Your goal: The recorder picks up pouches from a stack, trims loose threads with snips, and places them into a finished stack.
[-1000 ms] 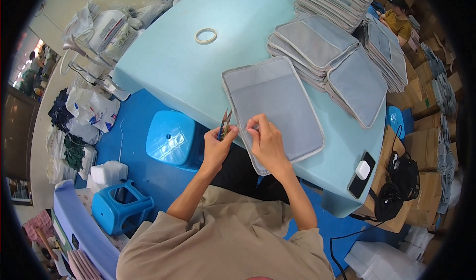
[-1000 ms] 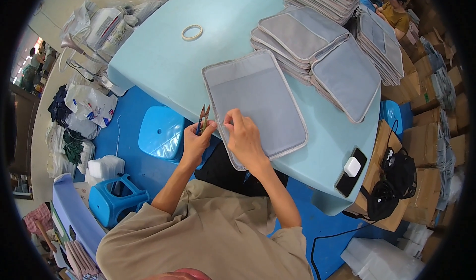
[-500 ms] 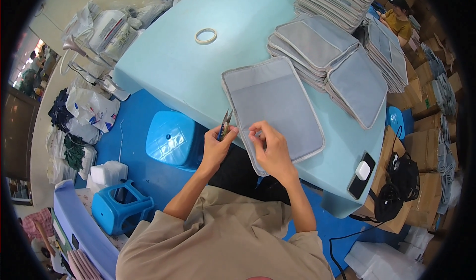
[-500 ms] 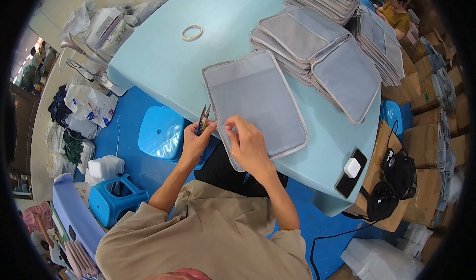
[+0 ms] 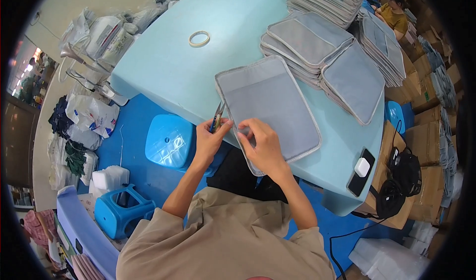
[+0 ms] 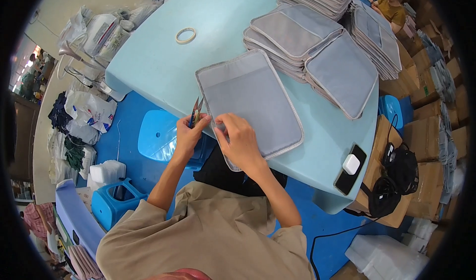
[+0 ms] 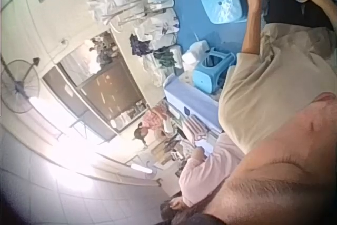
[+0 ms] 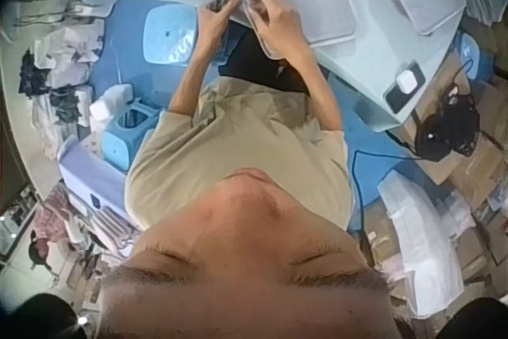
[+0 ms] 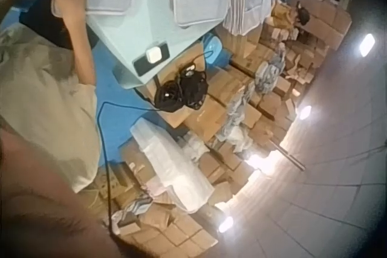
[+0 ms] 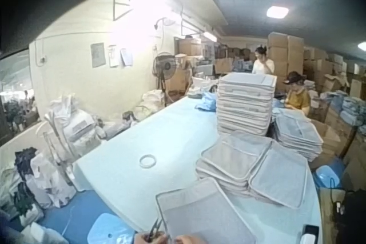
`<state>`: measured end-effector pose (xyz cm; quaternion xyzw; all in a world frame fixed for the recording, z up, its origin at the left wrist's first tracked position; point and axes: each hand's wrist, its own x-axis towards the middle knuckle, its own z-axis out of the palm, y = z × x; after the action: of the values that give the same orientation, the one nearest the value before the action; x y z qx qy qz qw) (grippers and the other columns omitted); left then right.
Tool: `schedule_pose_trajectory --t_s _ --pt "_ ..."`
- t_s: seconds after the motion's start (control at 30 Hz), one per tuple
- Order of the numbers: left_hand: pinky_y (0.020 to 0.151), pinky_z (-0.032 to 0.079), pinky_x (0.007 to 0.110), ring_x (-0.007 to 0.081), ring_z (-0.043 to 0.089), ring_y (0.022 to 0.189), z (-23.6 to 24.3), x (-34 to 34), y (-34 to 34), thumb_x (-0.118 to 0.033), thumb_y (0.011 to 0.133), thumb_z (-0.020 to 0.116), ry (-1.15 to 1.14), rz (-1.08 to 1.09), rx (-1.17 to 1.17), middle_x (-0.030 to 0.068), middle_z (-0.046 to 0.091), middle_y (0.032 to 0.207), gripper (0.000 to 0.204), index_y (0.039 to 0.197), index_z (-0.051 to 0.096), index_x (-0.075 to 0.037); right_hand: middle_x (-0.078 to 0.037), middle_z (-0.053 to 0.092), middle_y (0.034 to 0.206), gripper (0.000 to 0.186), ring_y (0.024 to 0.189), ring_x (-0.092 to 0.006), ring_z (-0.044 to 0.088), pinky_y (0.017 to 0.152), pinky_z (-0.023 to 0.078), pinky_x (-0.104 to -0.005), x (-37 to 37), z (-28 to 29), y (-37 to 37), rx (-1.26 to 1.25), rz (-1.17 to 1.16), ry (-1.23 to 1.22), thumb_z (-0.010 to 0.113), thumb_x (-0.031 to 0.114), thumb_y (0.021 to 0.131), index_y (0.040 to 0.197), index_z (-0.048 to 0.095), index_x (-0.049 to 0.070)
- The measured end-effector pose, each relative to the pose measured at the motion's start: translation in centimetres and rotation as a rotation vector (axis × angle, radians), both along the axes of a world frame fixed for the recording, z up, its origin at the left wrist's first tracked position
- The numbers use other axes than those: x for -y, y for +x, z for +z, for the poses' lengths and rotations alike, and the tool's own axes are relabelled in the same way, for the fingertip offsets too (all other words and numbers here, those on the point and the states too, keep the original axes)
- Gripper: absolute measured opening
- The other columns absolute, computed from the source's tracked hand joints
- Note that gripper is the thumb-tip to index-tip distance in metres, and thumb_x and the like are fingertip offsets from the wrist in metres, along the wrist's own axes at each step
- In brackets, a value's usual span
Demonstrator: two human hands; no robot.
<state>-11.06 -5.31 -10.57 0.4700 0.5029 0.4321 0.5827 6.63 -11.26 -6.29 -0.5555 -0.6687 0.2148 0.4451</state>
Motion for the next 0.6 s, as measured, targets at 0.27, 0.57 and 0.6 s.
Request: schedule_pose_trajectory --t_s 0.27,0.57,0.6 --pt "0.050 0.022 0.024 0.0006 0.034 0.055 -0.3 -0.3 -1.3 -0.022 0.100 0.082 -0.253 -0.097 0.223 -0.0109 0.049 0.070 0.024 0.112 0.075 -0.002 -0.008 0.075 0.103 0.014 0.088 -0.0274 0.072 0.072 0.059 -0.0419 -2.4 -0.8 -0.7 0.264 0.016 0.272 0.071 0.000 0.092 0.106 0.071 0.003" --pt "0.051 0.023 0.023 0.0002 0.034 0.056 -0.4 -0.4 -1.3 -0.023 0.100 0.082 -0.235 -0.093 0.214 -0.0114 0.049 0.071 0.022 0.108 0.077 -0.003 -0.003 0.074 0.097 0.012 0.086 -0.0239 0.069 0.065 0.060 -0.0375 -3.0 -1.1 -1.0 0.487 0.037 0.315 0.072 0.000 0.086 0.096 0.070 0.006" --pt "0.051 0.023 0.023 0.0003 0.035 0.056 -0.5 -0.4 -1.3 -0.023 0.100 0.082 -0.243 -0.101 0.209 -0.0113 0.050 0.071 0.023 0.108 0.077 -0.002 -0.003 0.074 0.097 0.010 0.085 -0.0239 0.069 0.065 0.059 -0.0378 -2.9 -1.2 -0.9 0.501 0.023 0.304 0.072 0.000 0.086 0.094 0.069 0.006"
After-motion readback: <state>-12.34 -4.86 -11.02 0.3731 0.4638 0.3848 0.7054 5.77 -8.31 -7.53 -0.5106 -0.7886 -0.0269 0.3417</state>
